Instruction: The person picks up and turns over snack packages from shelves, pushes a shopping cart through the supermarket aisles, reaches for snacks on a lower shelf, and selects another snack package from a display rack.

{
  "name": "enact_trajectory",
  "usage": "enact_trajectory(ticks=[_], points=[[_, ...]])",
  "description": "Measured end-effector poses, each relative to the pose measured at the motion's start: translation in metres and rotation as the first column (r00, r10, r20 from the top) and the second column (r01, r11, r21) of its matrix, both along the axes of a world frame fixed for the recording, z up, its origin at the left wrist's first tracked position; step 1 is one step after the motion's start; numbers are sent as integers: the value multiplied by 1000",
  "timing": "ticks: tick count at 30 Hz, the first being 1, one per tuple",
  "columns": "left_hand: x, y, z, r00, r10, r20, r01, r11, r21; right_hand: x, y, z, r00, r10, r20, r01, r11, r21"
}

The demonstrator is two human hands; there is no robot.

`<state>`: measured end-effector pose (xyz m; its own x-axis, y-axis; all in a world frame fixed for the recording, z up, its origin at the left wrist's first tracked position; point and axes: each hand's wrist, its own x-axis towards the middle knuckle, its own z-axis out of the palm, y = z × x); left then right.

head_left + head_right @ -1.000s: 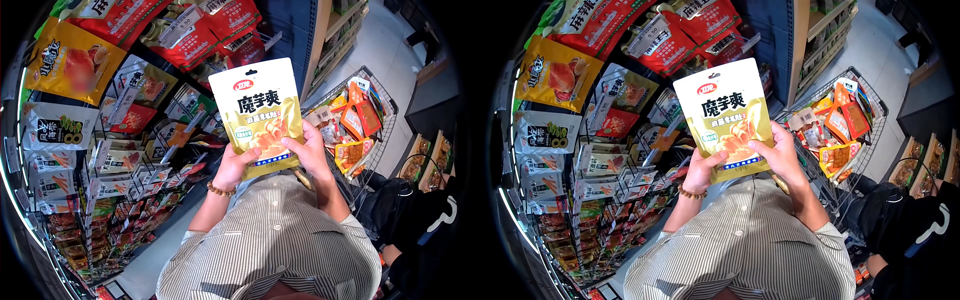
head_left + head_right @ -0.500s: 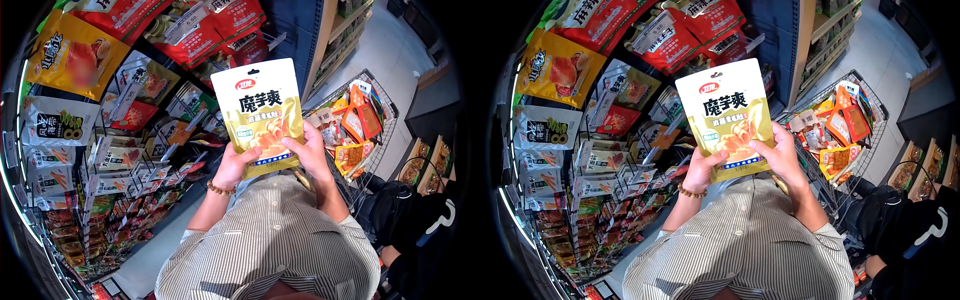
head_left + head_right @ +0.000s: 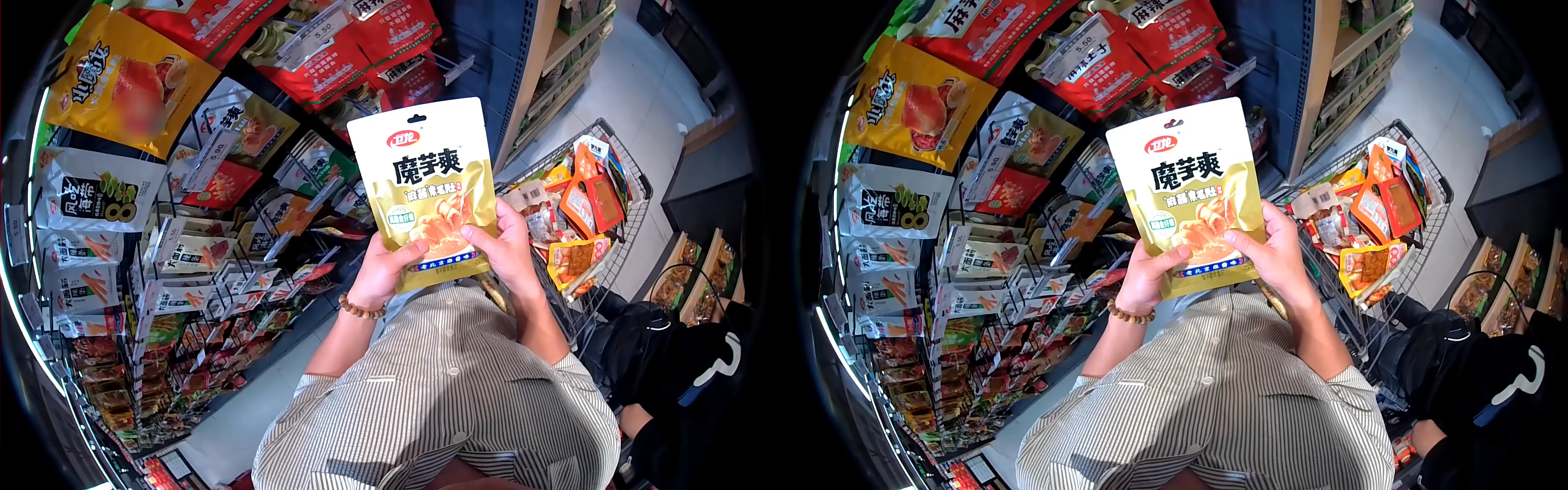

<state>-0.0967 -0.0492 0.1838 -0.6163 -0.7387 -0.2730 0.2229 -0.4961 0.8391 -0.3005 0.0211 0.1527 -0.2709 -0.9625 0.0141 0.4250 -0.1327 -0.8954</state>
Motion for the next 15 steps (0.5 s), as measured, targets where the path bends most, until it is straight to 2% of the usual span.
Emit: enact_trajectory(ticks=[15], points=[[3,0,-3,1000,1,-8,-1,1000,-2,1,0,4,1000,11,-10,-11,1000,11]])
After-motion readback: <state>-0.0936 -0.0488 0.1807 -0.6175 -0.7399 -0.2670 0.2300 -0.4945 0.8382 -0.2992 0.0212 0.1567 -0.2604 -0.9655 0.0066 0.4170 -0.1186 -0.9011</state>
